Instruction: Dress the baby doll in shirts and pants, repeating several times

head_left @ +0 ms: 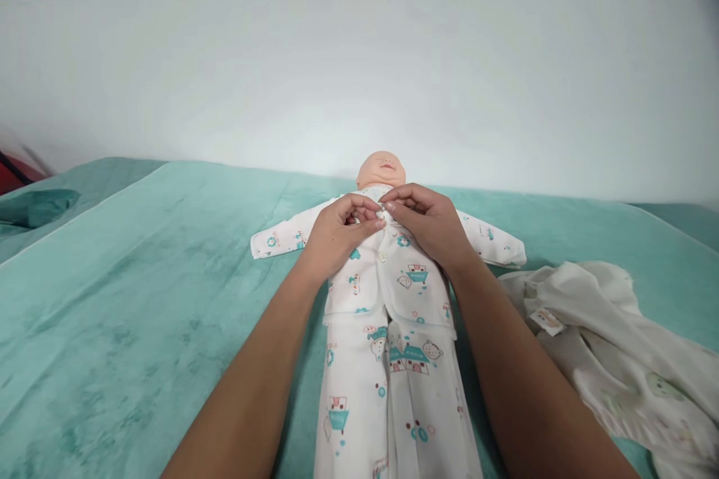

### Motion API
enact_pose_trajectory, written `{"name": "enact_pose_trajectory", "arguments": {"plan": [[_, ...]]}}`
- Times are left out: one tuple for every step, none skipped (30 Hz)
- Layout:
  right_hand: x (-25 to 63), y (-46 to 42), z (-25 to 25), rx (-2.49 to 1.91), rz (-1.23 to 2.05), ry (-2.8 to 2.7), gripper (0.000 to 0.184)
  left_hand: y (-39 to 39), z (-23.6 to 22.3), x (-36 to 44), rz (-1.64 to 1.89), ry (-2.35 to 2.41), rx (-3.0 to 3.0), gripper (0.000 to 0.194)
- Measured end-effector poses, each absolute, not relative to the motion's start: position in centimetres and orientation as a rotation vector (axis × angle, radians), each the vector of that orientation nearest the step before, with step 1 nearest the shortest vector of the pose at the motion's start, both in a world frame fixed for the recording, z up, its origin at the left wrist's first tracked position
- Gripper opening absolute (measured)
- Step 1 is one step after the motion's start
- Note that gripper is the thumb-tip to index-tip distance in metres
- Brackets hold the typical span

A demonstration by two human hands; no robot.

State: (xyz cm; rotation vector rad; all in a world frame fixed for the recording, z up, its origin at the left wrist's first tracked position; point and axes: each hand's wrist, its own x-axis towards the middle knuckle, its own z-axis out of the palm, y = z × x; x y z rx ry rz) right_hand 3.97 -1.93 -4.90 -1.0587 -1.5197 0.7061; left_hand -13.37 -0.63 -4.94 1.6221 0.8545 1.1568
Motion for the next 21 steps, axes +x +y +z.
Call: {"name": "enact_pose_trajectory", "arguments": {"plan": [[3.9,-2.0,-4.9,-1.047,0.716,-1.515,0.011,-0.7,-4.9,-13.3,1.157,0.856,1.63,0.017],[3.9,-2.0,-4.8,-1.035,0.726,-1.506,0.011,-0.7,-4.9,-13.3,1.155,0.86,1.644,0.017],[3.9,-2.1,-4.8,-1.025,0.737,-1.491,0.011,-0.7,-4.9,-13.2,1.148,0.866,1.668,0.017],[3.9,-2.1,-4.8,-1.015,0.746,-1.472,0.011,-0.7,-4.9,-13.2,1.138,0.874,1.699,0.014],[4.0,-2.1,-4.8,-1.007,0.752,-1.451,0.011,-0.8,-4.9,-13.2,1.131,0.88,1.731,0.012],[4.0,-2.2,-4.8,-1.002,0.753,-1.428,0.012,-0.8,-4.9,-13.2,1.132,0.885,1.758,0.011],[4.0,-2.2,-4.8,-0.997,0.746,-1.403,0.013,-0.8,-4.9,-13.2,1.137,0.887,1.777,0.013],[4.0,-2.2,-4.8,-0.995,0.732,-1.38,0.015,-0.9,-4.9,-13.1,1.146,0.888,1.787,0.016],[3.9,-2.3,-4.8,-0.995,0.715,-1.367,0.017,-0.9,-4.9,-13.2,1.155,0.888,1.79,0.018],[3.9,-2.4,-4.7,-1.004,0.693,-1.367,0.019,-0.9,-4.8,-13.2,1.156,0.885,1.787,0.019],[3.8,-2.5,-4.5,-1.031,0.675,-1.394,0.02,-1.0,-4.7,-13.4,1.139,0.874,1.788,0.02],[3.7,-2.7,-4.2,-1.077,0.658,-1.45,0.022,-1.1,-4.6,-13.6,1.104,0.854,1.794,0.02],[3.7,-3.0,-3.8,-1.141,0.642,-1.537,0.024,-1.1,-4.4,-13.9,1.053,0.823,1.808,0.019],[3.7,-3.3,-3.2,-1.215,0.621,-1.645,0.026,-1.2,-4.2,-14.2,0.992,0.789,1.829,0.017],[3.8,-3.7,-2.6,-1.288,0.599,-1.759,0.028,-1.3,-4.0,-14.7,0.927,0.756,1.859,0.015],[3.9,-4.1,-2.0,-1.35,0.585,-1.871,0.028,-1.4,-3.8,-15.1,0.866,0.731,1.893,0.013],[4.1,-4.5,-1.4,-1.389,0.584,-1.972,0.026,-1.5,-3.6,-15.6,0.816,0.716,1.929,0.011],[4.4,-4.9,-0.8,-1.404,0.595,-2.059,0.022,-1.6,-3.4,-16.0,0.773,0.709,1.964,0.009],[4.6,-5.2,-0.3,-1.395,0.614,-2.136,0.016,-1.7,-3.3,-16.3,0.737,0.706,1.993,0.009],[4.8,-5.5,0.0,-1.37,0.627,-2.202,0.01,-1.7,-3.2,-16.6,0.71,0.702,2.014,0.009],[4.9,-5.7,0.2,-1.33,0.633,-2.259,0.006,-1.7,-3.2,-16.7,0.688,0.697,2.027,0.009]]}}
